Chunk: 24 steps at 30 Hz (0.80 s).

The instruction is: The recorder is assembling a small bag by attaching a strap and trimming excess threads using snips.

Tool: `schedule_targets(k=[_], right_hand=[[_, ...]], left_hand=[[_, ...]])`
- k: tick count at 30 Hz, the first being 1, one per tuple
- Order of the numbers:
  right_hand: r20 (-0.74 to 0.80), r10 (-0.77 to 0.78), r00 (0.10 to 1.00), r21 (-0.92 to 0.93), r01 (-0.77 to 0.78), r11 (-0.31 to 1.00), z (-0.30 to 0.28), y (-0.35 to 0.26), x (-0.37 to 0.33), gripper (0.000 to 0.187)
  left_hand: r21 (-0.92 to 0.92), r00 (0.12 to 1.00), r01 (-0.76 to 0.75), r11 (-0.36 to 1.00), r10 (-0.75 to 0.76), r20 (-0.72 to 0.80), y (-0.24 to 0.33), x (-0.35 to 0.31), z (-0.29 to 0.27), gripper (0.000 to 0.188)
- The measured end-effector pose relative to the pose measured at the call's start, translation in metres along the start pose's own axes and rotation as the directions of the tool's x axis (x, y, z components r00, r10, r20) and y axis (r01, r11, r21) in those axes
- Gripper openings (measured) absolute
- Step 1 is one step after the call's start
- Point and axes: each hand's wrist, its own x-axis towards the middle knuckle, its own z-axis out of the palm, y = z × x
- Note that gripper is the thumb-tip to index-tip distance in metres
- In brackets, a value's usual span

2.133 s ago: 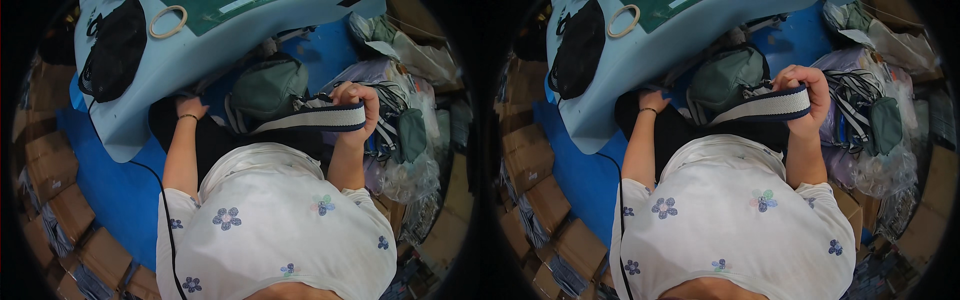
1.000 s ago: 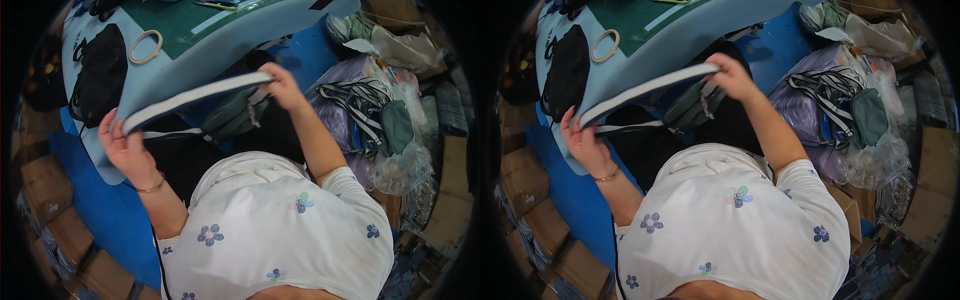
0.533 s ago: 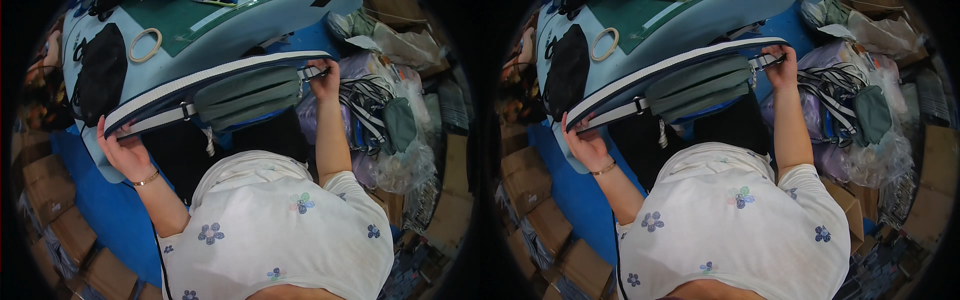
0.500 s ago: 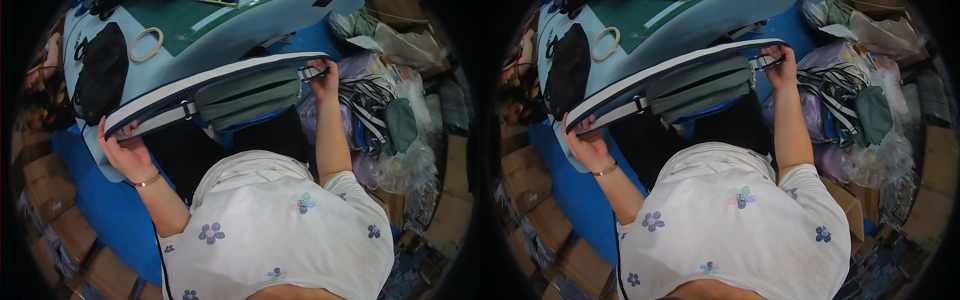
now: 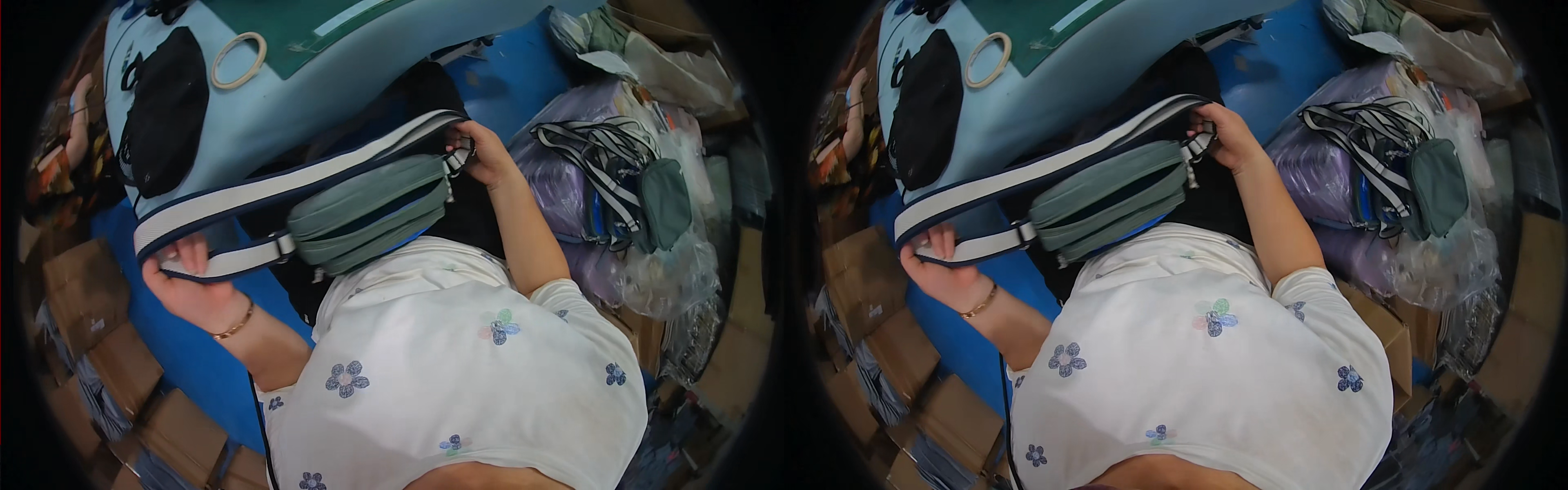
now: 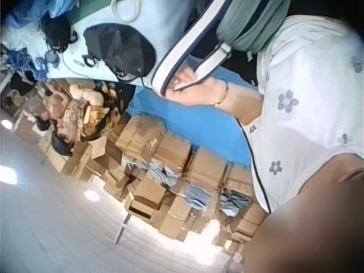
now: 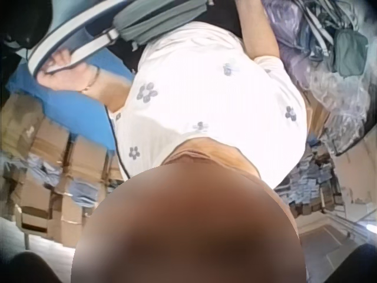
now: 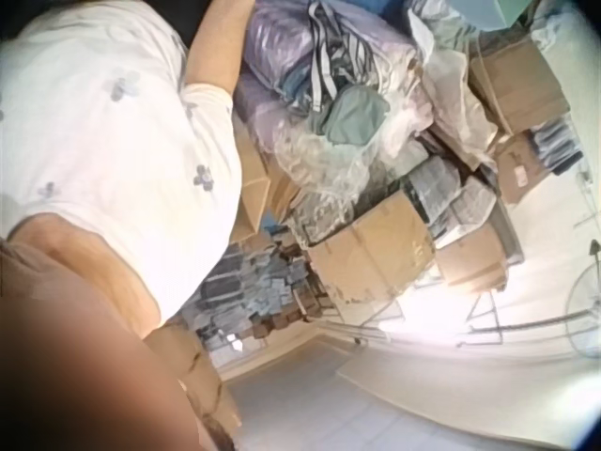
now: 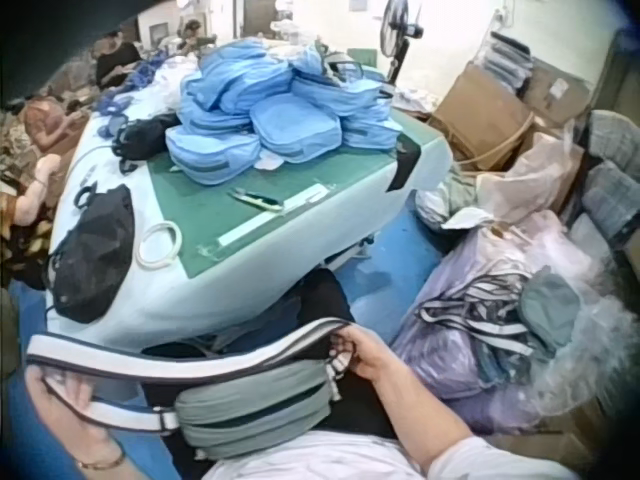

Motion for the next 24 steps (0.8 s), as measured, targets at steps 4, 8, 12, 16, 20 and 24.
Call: schedule_targets(k=[4, 8, 12, 16, 20, 24], right_hand=[[0.276, -0.034, 0.960, 0.044, 0.023, 0.999, 0.047, -0.016, -0.038, 0.010], [0.398, -0.132, 0.908, 0.306, 0.004, 0.952, 0.077, -0.034, -0.070, 0.013], [0.156, -0.246, 0.957, 0.384, 0.171, 0.907, 0.107, -0.037, -0.092, 0.022], [0.056, -0.245, 0.968, 0.419, 0.200, 0.886, 0.130, -0.019, -0.099, 0.025], [-0.003, -0.329, 0.944, 0.324, 0.312, 0.893, 0.141, -0.011, -0.099, 0.023], [0.087, -0.217, 0.972, 0.339, 0.176, 0.924, 0.139, 0.000, -0.100, 0.013]], left_hand=[[0.570, 0.953, -0.042, 0.821, 0.204, -0.223, -0.003, 0.002, 0.010, 0.022], [0.923, 0.933, -0.150, 0.353, 0.361, 0.014, -0.042, -0.007, -0.011, 0.043], [0.783, 0.788, -0.599, 0.169, 0.302, 0.537, -0.089, -0.060, 0.042, 0.026], [0.665, 0.605, -0.619, 0.418, -0.288, 0.743, -0.118, -0.083, 0.082, 0.042], [0.703, 0.634, -0.642, 0.308, -0.303, 0.712, -0.139, -0.085, 0.084, 0.055], [0.692, 0.671, -0.684, 0.231, -0.172, 0.721, -0.158, -0.088, 0.066, 0.057]])
